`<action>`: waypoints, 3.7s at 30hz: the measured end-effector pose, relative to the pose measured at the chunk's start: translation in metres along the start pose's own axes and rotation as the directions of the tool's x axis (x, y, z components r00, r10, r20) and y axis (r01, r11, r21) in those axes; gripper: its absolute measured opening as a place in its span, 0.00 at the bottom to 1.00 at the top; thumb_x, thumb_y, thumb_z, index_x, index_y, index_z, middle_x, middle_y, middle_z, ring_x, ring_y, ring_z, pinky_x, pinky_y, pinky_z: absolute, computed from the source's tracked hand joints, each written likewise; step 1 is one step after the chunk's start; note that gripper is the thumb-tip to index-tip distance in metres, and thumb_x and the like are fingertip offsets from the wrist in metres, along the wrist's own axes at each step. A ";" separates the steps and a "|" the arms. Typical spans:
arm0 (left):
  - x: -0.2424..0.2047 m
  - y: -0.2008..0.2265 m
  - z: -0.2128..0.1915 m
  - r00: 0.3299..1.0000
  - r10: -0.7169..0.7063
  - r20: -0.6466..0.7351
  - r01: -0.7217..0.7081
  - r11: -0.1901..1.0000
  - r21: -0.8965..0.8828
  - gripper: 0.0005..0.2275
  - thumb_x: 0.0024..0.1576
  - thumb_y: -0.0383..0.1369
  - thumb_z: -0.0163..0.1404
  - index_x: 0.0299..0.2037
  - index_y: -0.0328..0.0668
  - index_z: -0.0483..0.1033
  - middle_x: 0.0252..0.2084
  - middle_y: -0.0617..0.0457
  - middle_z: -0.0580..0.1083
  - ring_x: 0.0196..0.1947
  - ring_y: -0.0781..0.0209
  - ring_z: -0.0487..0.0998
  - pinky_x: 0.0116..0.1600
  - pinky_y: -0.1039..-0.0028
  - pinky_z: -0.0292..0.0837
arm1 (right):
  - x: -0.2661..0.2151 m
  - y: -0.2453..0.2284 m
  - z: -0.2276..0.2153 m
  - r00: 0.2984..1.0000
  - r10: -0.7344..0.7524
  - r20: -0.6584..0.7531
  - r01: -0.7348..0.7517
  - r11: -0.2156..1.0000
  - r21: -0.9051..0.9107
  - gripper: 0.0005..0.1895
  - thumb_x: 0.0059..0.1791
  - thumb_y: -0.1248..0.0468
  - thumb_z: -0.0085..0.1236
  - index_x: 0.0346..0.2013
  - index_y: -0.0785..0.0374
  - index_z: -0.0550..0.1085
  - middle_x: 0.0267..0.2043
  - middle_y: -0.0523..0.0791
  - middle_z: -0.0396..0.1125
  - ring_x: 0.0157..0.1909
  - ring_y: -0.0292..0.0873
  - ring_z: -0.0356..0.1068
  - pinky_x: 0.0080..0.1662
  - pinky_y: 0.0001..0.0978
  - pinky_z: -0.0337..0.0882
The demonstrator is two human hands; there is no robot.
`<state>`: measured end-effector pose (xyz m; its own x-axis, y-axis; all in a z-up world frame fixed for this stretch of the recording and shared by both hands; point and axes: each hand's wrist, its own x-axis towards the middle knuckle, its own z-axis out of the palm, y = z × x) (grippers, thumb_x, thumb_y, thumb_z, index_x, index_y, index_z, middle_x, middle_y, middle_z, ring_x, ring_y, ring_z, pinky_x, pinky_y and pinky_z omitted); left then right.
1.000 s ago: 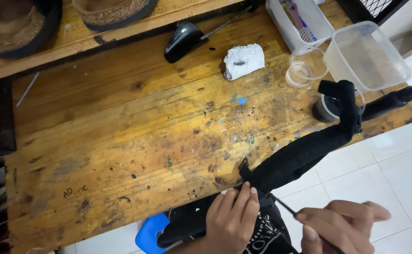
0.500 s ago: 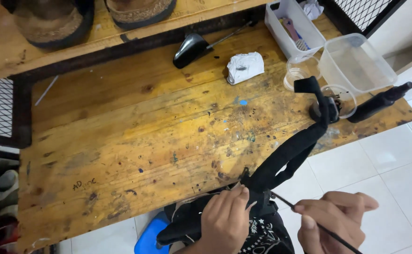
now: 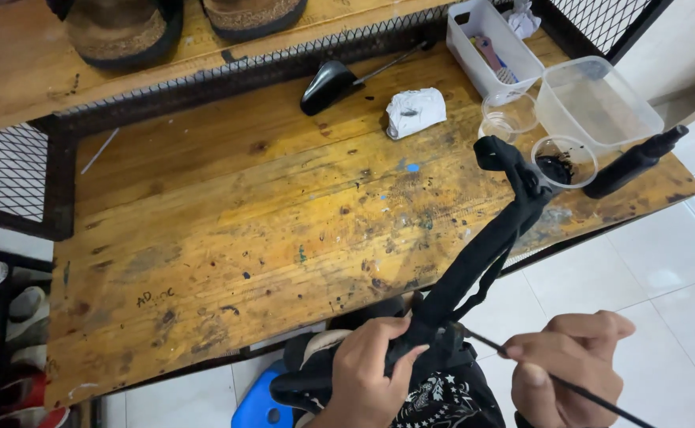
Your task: The person paints a black bag with black paint using a brush. They repeatedly dip the brush into a container of paint and apply it to the bag's surface, focusing on the straps and seams.
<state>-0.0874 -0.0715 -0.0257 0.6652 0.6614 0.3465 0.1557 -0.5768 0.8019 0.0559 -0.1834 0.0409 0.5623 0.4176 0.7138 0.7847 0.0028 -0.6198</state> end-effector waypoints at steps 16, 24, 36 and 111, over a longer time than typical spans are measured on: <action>-0.006 -0.003 -0.011 0.989 -0.145 0.044 0.149 0.982 -0.113 0.14 0.56 0.32 0.62 0.49 0.41 0.75 0.48 0.47 0.79 0.51 0.46 0.82 0.56 0.54 0.84 | -0.005 0.001 -0.005 0.991 -0.073 0.109 0.070 0.997 0.029 0.09 0.52 0.60 0.45 0.30 0.54 0.71 0.28 0.36 0.70 0.38 0.37 0.61 0.75 0.53 0.32; 0.009 -0.010 -0.031 0.980 -0.149 -0.130 0.134 0.984 -0.120 0.12 0.49 0.36 0.67 0.38 0.44 0.80 0.37 0.55 0.84 0.38 0.63 0.86 0.43 0.74 0.78 | -0.018 0.060 0.025 0.822 -0.329 -0.466 0.384 0.923 0.026 0.20 0.58 0.51 0.41 0.24 0.52 0.67 0.18 0.41 0.64 0.34 0.39 0.47 0.52 0.47 0.47; 0.033 -0.052 -0.086 0.897 -0.384 -0.218 0.187 0.778 -0.600 0.15 0.45 0.32 0.68 0.38 0.38 0.78 0.40 0.48 0.84 0.42 0.61 0.85 0.47 0.78 0.78 | -0.059 0.107 0.066 0.833 -0.372 -0.409 0.489 0.842 0.230 0.14 0.62 0.48 0.33 0.52 0.52 0.59 0.36 0.50 0.70 0.29 0.47 0.58 0.45 0.45 0.57; -0.001 -0.100 -0.050 0.876 0.096 0.473 0.475 0.007 -0.880 0.23 0.62 0.35 0.59 0.57 0.21 0.67 0.41 0.32 0.77 0.37 0.43 0.79 0.40 0.59 0.77 | 0.098 0.110 0.117 0.994 -0.103 0.047 0.067 0.868 0.492 0.25 0.55 0.76 0.70 0.30 0.63 0.59 0.53 0.58 0.70 0.54 0.50 0.70 0.60 0.42 0.70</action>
<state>-0.1404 0.0090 -0.0819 0.9431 0.2970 0.1499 -0.3256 0.7321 0.5984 0.1669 -0.0363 0.0042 0.4653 0.4573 0.7579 0.5903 0.4777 -0.6507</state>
